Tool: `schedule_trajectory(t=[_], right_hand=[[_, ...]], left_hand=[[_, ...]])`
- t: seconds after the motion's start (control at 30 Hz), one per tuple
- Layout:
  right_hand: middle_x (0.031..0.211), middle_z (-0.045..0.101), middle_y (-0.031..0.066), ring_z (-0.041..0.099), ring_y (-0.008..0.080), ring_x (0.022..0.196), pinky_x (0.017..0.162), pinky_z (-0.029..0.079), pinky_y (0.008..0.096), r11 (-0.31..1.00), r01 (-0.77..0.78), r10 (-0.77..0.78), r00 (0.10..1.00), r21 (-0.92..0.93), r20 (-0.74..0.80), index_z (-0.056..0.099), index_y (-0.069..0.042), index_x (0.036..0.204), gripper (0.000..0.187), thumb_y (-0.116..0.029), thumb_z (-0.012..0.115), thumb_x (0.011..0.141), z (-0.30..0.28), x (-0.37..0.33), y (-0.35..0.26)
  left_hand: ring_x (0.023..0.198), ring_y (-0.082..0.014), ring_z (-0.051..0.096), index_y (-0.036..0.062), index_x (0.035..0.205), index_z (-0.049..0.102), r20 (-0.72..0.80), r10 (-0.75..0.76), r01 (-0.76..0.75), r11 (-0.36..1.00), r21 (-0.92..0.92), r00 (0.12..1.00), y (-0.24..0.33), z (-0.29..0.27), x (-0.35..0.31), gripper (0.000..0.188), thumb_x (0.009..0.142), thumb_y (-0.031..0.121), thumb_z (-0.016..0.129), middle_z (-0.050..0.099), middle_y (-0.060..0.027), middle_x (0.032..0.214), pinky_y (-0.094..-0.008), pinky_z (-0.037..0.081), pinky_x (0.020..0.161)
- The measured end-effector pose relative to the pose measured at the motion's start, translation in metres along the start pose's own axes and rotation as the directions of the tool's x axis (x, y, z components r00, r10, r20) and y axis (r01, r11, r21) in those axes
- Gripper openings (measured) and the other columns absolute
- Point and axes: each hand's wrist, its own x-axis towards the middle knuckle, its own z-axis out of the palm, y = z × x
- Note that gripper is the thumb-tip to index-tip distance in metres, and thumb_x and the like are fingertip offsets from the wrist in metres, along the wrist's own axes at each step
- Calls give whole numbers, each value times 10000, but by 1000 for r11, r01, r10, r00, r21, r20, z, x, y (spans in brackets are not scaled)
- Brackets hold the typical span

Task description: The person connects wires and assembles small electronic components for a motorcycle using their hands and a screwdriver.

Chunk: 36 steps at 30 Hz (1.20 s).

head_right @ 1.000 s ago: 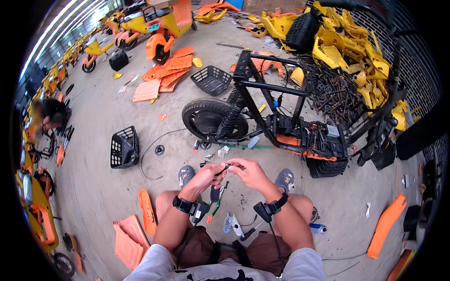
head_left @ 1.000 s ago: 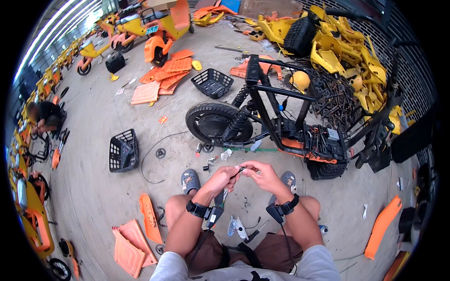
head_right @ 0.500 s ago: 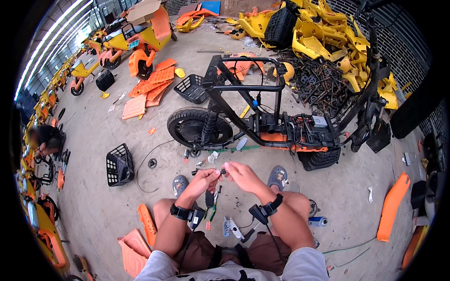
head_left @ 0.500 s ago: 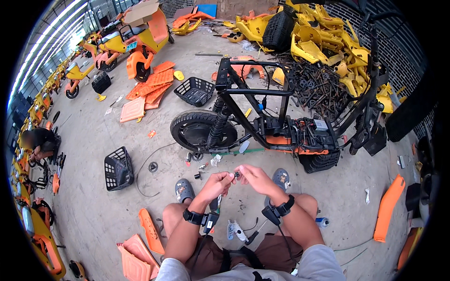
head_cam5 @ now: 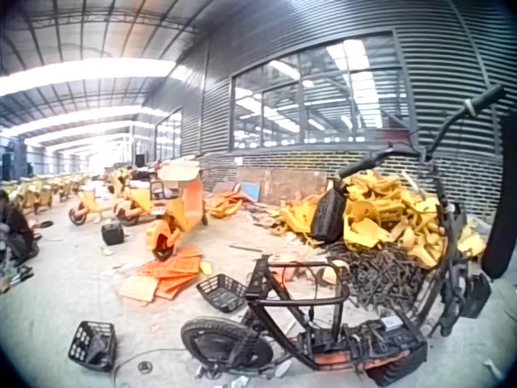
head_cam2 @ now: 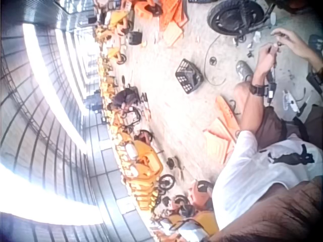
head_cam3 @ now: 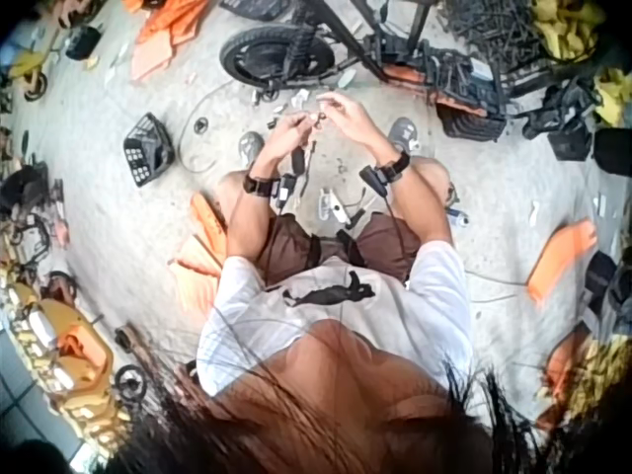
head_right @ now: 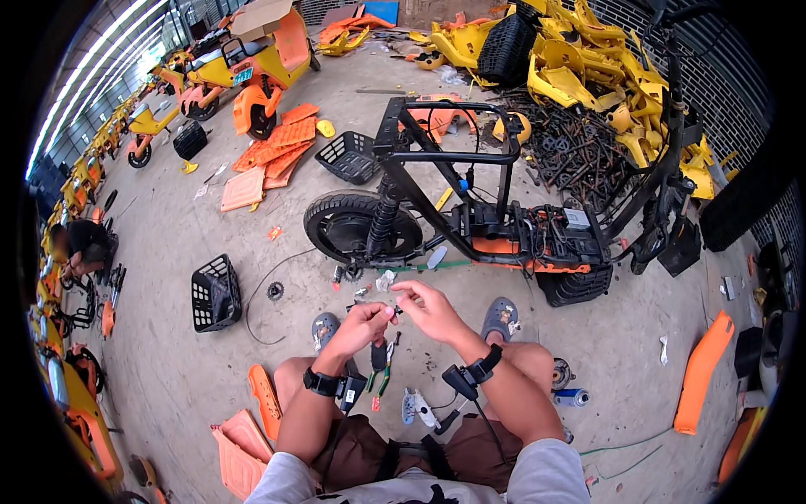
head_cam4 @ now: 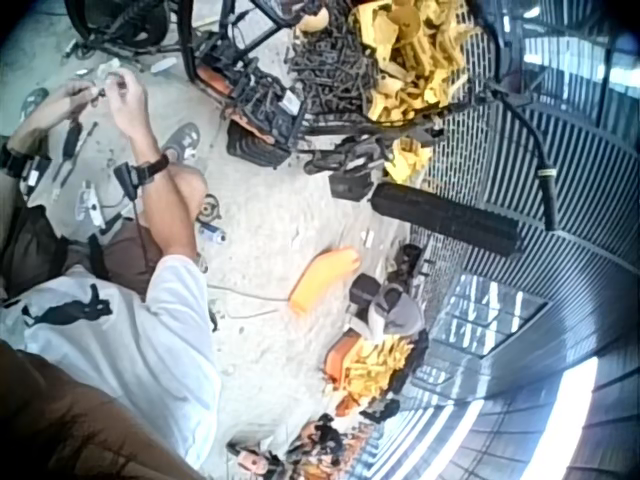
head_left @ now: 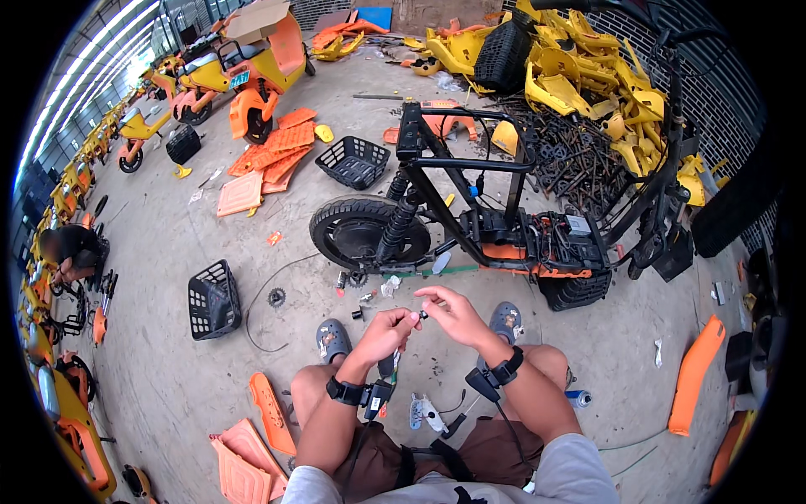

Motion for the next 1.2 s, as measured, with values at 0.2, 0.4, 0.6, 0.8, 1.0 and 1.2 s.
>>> schedule_trajectory(t=[0.2, 0.4, 0.6, 0.8, 1.0, 1.2], right_hand=[[813, 592, 35, 548, 73, 695, 625, 455, 244, 977, -203, 193, 972, 67, 134, 584, -44, 1146, 258, -182, 476, 958, 15, 3, -25], [738, 638, 113, 604, 156, 633, 590, 466, 297, 988, -111, 118, 992, -108, 55, 628, -13, 1055, 253, -186, 501, 921, 11, 7, -10], [712, 620, 134, 610, 225, 615, 584, 458, 337, 995, -81, 81, 997, -66, 3, 625, -32, 1064, 301, -276, 517, 924, 13, 3, -15], [692, 622, 141, 611, 275, 623, 582, 451, 373, 989, 62, -77, 991, -130, -106, 629, -31, 1033, 309, -296, 517, 920, 9, -1, -1], [814, 650, 157, 621, 310, 705, 608, 453, 404, 984, -91, 84, 995, -152, -53, 645, -42, 997, 259, -259, 549, 892, -6, -8, -12], [699, 621, 153, 602, 303, 622, 575, 447, 392, 966, 69, -106, 985, -250, -139, 644, -30, 974, 283, -285, 548, 899, -4, -12, -3]], left_hand=[[502, -58, 448, 11, 881, 622, -9, 37, -36, 993, 111, 999, -7, -8, -7, 289, 957, 269, 516, 481, 27, 602, -238, 383, 471], [478, -54, 451, 6, 870, 624, -39, 43, -39, 994, 103, 998, -6, -9, -8, 281, 951, 258, 530, 508, 25, 595, -232, 356, 448], [483, -51, 460, -6, 870, 612, -41, 39, -32, 987, 160, 998, 0, 0, -8, 241, 942, 214, 549, 510, 26, 609, -217, 363, 449], [507, -45, 476, -12, 892, 615, -55, 36, -32, 998, 60, 998, 0, 8, 0, 204, 928, 185, 573, 520, 28, 645, -208, 383, 455], [529, -39, 484, -6, 954, 622, -18, 80, -78, 993, 92, 997, -3, 15, 7, 177, 907, 164, 611, 536, 28, 671, -200, 395, 467], [532, -39, 488, -6, 975, 630, -47, 103, -103, 995, 2, 994, -6, 15, 12, 170, 880, 134, 646, 562, 20, 677, -197, 406, 479]])
